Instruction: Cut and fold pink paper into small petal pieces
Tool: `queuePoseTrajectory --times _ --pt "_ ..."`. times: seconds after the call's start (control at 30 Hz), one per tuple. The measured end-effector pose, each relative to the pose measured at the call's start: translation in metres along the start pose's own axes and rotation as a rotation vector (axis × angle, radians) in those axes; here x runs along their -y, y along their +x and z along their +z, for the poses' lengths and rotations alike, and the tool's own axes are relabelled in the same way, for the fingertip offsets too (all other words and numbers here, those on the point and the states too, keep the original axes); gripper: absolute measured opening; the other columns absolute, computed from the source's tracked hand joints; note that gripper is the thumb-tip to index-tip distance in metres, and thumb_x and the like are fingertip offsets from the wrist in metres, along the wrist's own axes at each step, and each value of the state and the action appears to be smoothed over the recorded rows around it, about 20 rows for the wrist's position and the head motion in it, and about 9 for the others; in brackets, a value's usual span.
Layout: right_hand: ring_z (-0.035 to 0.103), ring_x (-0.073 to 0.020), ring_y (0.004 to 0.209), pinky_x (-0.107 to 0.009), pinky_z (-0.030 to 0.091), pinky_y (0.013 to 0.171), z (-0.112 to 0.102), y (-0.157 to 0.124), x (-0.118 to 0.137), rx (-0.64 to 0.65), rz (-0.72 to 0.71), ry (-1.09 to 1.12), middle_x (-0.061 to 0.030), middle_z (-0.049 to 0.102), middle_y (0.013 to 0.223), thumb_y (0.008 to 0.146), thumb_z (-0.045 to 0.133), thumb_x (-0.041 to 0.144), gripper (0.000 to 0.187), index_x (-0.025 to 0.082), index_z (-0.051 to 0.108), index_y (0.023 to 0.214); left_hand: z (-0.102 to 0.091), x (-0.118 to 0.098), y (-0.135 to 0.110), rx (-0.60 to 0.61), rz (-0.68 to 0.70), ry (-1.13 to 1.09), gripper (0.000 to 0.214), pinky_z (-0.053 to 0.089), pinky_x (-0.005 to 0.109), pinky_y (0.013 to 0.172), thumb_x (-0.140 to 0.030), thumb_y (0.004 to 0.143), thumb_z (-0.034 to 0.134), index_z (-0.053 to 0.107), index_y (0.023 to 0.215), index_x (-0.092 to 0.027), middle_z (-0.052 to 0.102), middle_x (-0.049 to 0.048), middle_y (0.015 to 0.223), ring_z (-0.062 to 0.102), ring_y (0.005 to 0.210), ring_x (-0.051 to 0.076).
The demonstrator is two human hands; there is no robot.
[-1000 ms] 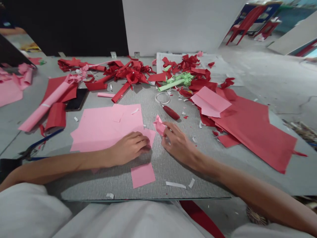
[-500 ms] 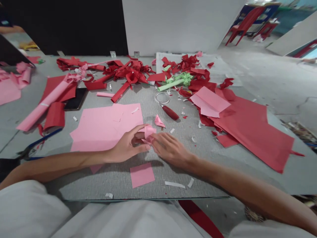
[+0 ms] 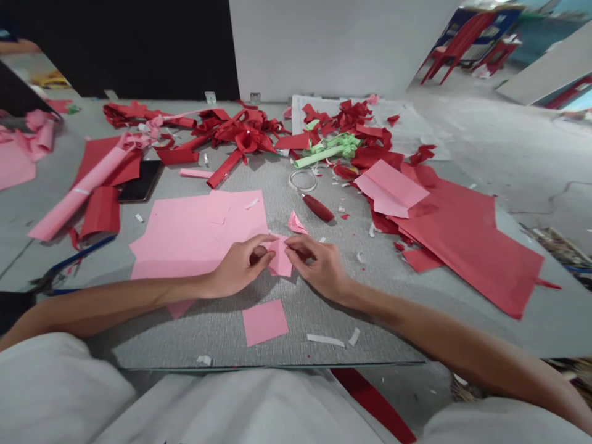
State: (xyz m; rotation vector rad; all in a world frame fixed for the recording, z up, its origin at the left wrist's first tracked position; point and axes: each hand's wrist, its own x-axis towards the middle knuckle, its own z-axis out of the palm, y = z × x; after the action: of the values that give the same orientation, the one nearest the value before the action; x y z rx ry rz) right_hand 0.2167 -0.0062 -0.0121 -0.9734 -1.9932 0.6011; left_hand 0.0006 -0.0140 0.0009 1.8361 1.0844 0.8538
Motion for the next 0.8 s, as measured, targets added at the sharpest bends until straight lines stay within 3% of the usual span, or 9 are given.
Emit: queuePoseTrajectory --times 0.13,0.27,0.4,0.57,0.8 --pt "0.067 -0.0107 0.058 -0.021 0.054 0.059 0.0 -0.001 0.0 -0.004 -0.052 -0.035 0.0021 0.077 0.077 0.105 0.057 0.025 0.015 0.023 0.072 0.104 -0.002 0.001 0.0 -0.036 0.078 0.06 0.019 0.04 0.021 0.053 -0.032 0.103 0.054 0.058 0.119 -0.022 0.062 -0.0085 0.06 0.053 0.049 0.011" --pt "0.072 -0.0134 0.07 -0.024 0.059 0.069 0.001 -0.002 -0.005 0.005 -0.096 -0.101 -0.0019 0.081 0.089 0.105 0.056 0.022 0.018 0.023 0.074 0.103 -0.002 0.005 0.001 -0.042 0.145 0.171 0.015 0.046 0.022 0.057 -0.025 0.105 0.051 0.066 0.106 -0.023 0.07 -0.0038 0.071 0.058 0.056 0.011" --pt "0.076 -0.0209 0.089 -0.033 0.063 0.08 0.003 -0.002 -0.012 0.047 -0.148 -0.199 -0.007 0.081 0.098 0.104 0.058 0.018 0.02 0.022 0.077 0.105 -0.002 0.013 0.001 -0.033 0.25 0.343 0.021 0.057 0.029 0.073 -0.016 0.101 0.052 0.072 0.103 -0.022 0.076 0.0023 0.09 0.068 0.077 0.017" --pt "0.074 -0.0232 0.095 -0.039 0.064 0.085 0.0 -0.001 -0.014 0.144 -0.189 -0.191 -0.0096 0.077 0.102 0.105 0.053 0.014 0.025 0.021 0.077 0.111 -0.005 0.019 0.001 0.058 0.353 0.454 0.032 0.06 0.039 0.091 -0.005 0.093 0.054 0.073 0.112 -0.021 0.073 0.007 0.105 0.068 0.102 0.023" --pt "0.07 -0.0229 0.109 -0.04 0.062 0.096 -0.023 0.005 -0.012 0.376 -0.256 -0.131 -0.0106 0.07 0.115 0.099 0.047 0.005 0.037 0.021 0.073 0.12 -0.012 0.017 0.0 0.137 0.348 0.443 0.018 0.058 0.044 0.098 -0.023 0.1 0.066 0.076 0.115 -0.023 0.069 0.0082 0.118 0.065 0.112 0.025"
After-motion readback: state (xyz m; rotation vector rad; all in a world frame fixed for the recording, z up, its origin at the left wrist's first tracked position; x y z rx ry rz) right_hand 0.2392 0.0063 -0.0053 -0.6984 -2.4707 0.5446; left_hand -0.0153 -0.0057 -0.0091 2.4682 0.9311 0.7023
